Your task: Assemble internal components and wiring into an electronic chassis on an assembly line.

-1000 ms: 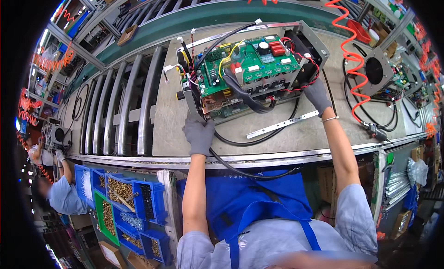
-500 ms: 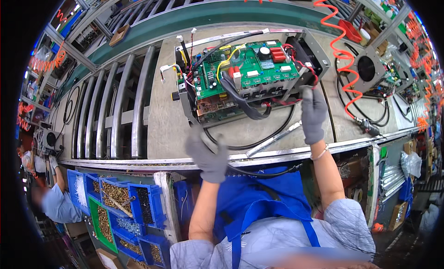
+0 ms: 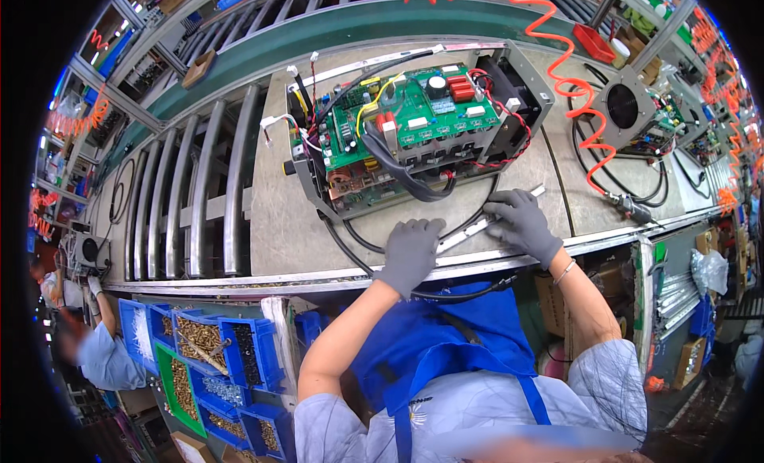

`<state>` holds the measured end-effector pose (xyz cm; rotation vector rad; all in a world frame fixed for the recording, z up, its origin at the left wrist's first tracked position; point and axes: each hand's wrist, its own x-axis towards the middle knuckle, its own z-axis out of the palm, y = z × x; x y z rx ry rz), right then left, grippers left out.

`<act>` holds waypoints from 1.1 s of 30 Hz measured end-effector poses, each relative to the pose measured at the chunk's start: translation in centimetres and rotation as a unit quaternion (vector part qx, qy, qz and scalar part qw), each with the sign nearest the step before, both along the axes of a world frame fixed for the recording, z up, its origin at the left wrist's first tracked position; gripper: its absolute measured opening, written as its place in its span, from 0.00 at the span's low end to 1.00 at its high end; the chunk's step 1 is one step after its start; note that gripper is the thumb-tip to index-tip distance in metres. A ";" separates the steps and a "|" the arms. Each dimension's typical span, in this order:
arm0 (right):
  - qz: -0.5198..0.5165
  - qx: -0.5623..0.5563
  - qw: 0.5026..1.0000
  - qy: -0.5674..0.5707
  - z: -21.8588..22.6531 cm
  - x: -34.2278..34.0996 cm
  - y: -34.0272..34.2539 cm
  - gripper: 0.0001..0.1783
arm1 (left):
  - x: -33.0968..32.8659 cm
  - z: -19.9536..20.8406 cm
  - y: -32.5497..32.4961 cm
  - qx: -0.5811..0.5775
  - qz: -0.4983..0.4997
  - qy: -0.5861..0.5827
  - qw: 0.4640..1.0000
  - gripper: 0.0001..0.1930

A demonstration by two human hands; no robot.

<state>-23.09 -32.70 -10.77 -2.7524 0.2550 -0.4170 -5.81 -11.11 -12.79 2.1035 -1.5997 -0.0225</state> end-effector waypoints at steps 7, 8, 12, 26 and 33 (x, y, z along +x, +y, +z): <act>0.112 -0.045 0.992 -0.040 -2.1 0.0 -2.5 0.16 | -0.8 9.2 -0.6 -0.154 -0.141 -0.112 0.972 0.17; 0.121 -0.057 0.991 -0.029 -1.5 -0.2 -2.6 0.16 | -0.9 12.4 -1.0 -0.205 -0.164 -0.155 0.952 0.19; 0.166 -0.069 0.983 -0.025 1.0 -1.0 -1.7 0.16 | 1.2 19.2 -7.0 -0.246 -0.174 -0.260 0.917 0.24; 0.073 0.256 0.963 0.045 23.0 -0.6 0.8 0.10 | 7.5 11.9 -4.4 -0.050 -0.260 -0.331 0.906 0.09; 0.163 -0.018 0.983 -0.084 21.5 10.9 1.8 0.16 | 9.9 11.5 -3.5 0.086 -0.262 -0.315 0.908 0.17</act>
